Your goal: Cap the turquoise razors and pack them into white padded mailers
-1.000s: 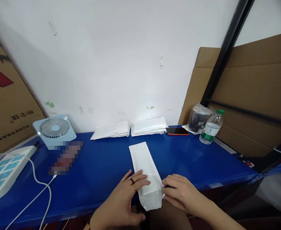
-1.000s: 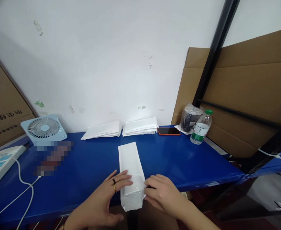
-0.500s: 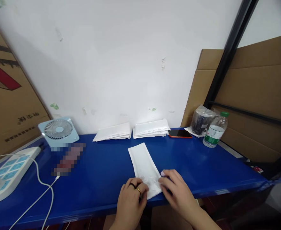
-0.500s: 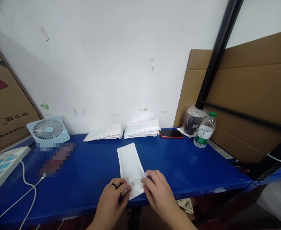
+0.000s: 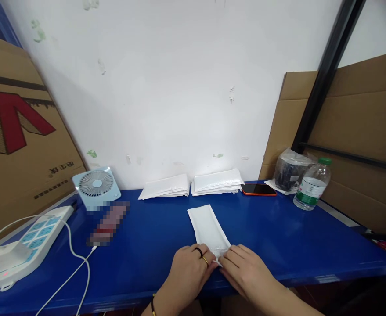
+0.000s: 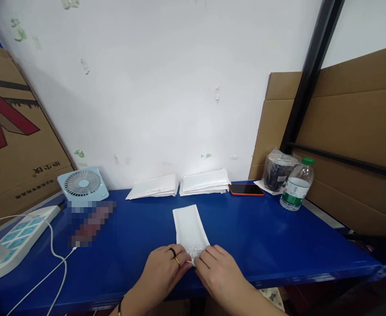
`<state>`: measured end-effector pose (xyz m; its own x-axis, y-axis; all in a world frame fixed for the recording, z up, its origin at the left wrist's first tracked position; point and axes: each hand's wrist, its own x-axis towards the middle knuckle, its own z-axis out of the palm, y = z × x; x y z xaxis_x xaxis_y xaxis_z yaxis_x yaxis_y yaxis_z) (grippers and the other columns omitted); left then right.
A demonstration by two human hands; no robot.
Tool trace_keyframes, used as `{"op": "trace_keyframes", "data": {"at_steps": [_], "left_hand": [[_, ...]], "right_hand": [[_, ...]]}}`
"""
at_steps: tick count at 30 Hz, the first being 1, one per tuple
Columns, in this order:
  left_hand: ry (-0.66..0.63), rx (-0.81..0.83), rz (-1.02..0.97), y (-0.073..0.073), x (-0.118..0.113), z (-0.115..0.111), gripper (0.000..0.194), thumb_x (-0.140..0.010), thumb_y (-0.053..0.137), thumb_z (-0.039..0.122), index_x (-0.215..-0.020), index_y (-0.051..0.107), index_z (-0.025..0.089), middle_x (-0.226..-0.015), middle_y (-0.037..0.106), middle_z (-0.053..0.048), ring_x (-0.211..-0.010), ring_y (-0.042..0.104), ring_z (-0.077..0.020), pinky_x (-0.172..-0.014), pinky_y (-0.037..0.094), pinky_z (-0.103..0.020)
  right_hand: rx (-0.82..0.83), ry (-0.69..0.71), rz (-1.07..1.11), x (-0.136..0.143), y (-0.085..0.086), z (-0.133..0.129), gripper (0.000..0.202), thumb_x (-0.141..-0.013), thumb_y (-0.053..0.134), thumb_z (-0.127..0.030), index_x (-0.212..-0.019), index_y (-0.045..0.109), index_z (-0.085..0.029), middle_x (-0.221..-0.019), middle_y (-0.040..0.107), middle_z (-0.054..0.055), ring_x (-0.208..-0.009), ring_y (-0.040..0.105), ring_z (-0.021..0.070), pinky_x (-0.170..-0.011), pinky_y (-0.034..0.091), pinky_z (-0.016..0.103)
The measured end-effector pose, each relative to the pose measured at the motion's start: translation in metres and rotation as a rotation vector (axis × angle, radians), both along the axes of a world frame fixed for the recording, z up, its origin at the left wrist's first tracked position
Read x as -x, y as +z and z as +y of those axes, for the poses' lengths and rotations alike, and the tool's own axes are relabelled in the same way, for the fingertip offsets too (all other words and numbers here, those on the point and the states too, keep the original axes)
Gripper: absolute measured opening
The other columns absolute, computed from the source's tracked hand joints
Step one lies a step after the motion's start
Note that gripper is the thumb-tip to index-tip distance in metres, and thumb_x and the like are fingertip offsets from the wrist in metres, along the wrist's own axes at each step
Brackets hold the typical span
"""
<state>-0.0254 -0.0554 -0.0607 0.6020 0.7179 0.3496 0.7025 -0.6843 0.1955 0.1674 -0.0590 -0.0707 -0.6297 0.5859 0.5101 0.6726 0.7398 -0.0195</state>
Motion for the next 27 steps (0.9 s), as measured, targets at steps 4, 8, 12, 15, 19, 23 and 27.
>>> {"op": "trace_keyframes", "data": {"at_steps": [4, 8, 12, 15, 19, 23, 27], "left_hand": [[0.087, -0.039, -0.461, 0.009, 0.006, 0.024, 0.035, -0.086, 0.049, 0.033, -0.12, 0.047, 0.026, -0.121, 0.051, -0.007, -0.116, 0.044, -0.0221, -0.099, 0.035, -0.04], [0.366, 0.277, -0.918, 0.004, 0.013, 0.065, 0.09, -0.073, 0.064, 0.046, -0.14, 0.009, 0.024, -0.144, 0.023, -0.014, -0.131, 0.025, -0.0287, -0.104, 0.028, -0.049], [0.128, 0.799, -1.235, 0.012, 0.008, 0.112, 0.071, -0.082, 0.056, 0.043, -0.137, 0.014, 0.024, -0.133, 0.042, -0.013, -0.115, 0.049, -0.0233, -0.09, 0.046, -0.039], [0.153, 0.704, -1.32, 0.034, -0.005, 0.157, 0.066, -0.081, 0.059, 0.038, -0.134, 0.022, 0.02, -0.13, 0.045, -0.015, -0.111, 0.052, -0.0207, -0.09, 0.044, -0.033], [0.31, 0.572, -1.099, 0.059, -0.002, 0.217, 0.083, -0.079, 0.059, 0.039, -0.14, 0.01, 0.013, -0.129, 0.043, -0.021, -0.108, 0.053, -0.0221, -0.09, 0.043, -0.035], [0.308, 0.173, -0.484, 0.046, 0.044, 0.24, 0.085, -0.066, 0.068, 0.03, -0.138, 0.026, 0.016, -0.136, 0.036, -0.017, -0.124, 0.037, -0.0282, -0.102, 0.031, -0.04], [0.348, 0.019, 0.031, 0.021, 0.092, 0.234, 0.072, -0.063, 0.061, 0.012, -0.131, 0.042, 0.024, -0.139, 0.038, -0.009, -0.13, 0.029, -0.0285, -0.105, 0.025, -0.044]], "right_hand": [[-0.053, 0.036, 0.123, -0.012, 0.042, 0.021, 0.021, -0.088, 0.042, -0.016, -0.096, 0.061, -0.017, -0.073, 0.06, 0.006, -0.067, 0.051, 0.0157, -0.061, 0.039, 0.028], [0.117, -0.039, 0.517, -0.03, 0.089, 0.049, 0.018, -0.087, 0.049, -0.026, -0.092, 0.064, -0.018, -0.076, 0.061, 0.004, -0.069, 0.055, 0.0153, -0.062, 0.042, 0.026], [0.352, -0.132, 1.003, -0.046, 0.095, 0.104, 0.028, -0.08, 0.056, -0.041, -0.089, 0.064, -0.016, -0.074, 0.063, 0.004, -0.064, 0.057, 0.0166, -0.057, 0.043, 0.026], [0.501, -0.222, 1.171, -0.059, 0.085, 0.164, 0.039, -0.073, 0.06, -0.048, -0.092, 0.06, -0.013, -0.063, 0.059, 0.002, -0.05, 0.051, 0.0132, -0.046, 0.039, 0.024], [0.376, -0.533, 1.09, -0.078, 0.073, 0.238, 0.042, -0.071, 0.059, -0.044, -0.102, 0.054, -0.016, -0.059, 0.055, -0.002, -0.051, 0.05, 0.0142, -0.048, 0.037, 0.025], [0.236, -0.82, 0.679, -0.087, 0.062, 0.273, 0.031, -0.075, 0.053, -0.036, -0.098, 0.056, -0.016, -0.074, 0.061, 0.006, -0.072, 0.054, 0.0207, -0.067, 0.039, 0.032], [-0.074, -0.847, 0.514, -0.074, 0.06, 0.263, 0.032, -0.079, 0.047, -0.037, -0.105, 0.056, -0.019, -0.11, 0.053, 0.012, -0.103, 0.046, 0.0293, -0.085, 0.033, 0.044]]}}
